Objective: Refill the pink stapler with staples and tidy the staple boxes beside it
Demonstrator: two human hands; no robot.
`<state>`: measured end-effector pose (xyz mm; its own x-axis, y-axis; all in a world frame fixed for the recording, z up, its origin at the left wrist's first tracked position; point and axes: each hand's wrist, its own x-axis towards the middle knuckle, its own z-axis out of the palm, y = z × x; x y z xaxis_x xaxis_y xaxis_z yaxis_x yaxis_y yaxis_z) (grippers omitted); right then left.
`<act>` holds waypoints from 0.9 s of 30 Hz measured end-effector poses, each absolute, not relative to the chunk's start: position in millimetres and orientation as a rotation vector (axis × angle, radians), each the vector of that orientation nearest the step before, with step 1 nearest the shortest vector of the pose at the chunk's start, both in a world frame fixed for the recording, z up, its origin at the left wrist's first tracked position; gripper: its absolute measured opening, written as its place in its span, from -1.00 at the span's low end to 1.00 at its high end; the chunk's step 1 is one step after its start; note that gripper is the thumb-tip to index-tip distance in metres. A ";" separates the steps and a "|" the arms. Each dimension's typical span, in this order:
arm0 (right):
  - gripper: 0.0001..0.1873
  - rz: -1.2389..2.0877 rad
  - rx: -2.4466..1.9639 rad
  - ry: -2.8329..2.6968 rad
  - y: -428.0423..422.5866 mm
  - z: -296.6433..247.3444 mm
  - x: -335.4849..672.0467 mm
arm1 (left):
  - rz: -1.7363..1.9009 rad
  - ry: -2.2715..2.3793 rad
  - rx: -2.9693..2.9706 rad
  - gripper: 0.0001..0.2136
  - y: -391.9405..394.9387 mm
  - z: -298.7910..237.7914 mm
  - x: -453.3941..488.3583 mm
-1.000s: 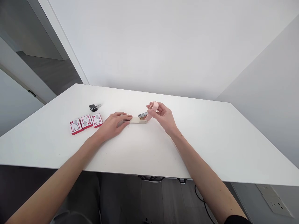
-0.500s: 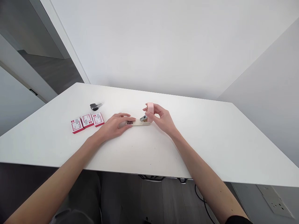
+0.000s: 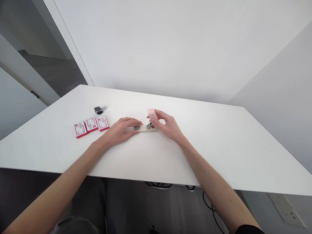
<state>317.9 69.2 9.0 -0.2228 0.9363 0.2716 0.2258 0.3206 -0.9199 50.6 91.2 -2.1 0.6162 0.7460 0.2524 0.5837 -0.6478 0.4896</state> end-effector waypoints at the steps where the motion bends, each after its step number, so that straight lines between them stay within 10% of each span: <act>1: -0.46 0.973 -1.059 -1.674 69.0 9.0 317.6 | 0.626 1.061 2.483 -0.65 91.5 -2.5 50.4; 27: -0.54 0.835 -1.222 -1.831 66.3 5.0 312.3 | 0.705 1.129 2.525 -0.60 95.1 -9.5 49.3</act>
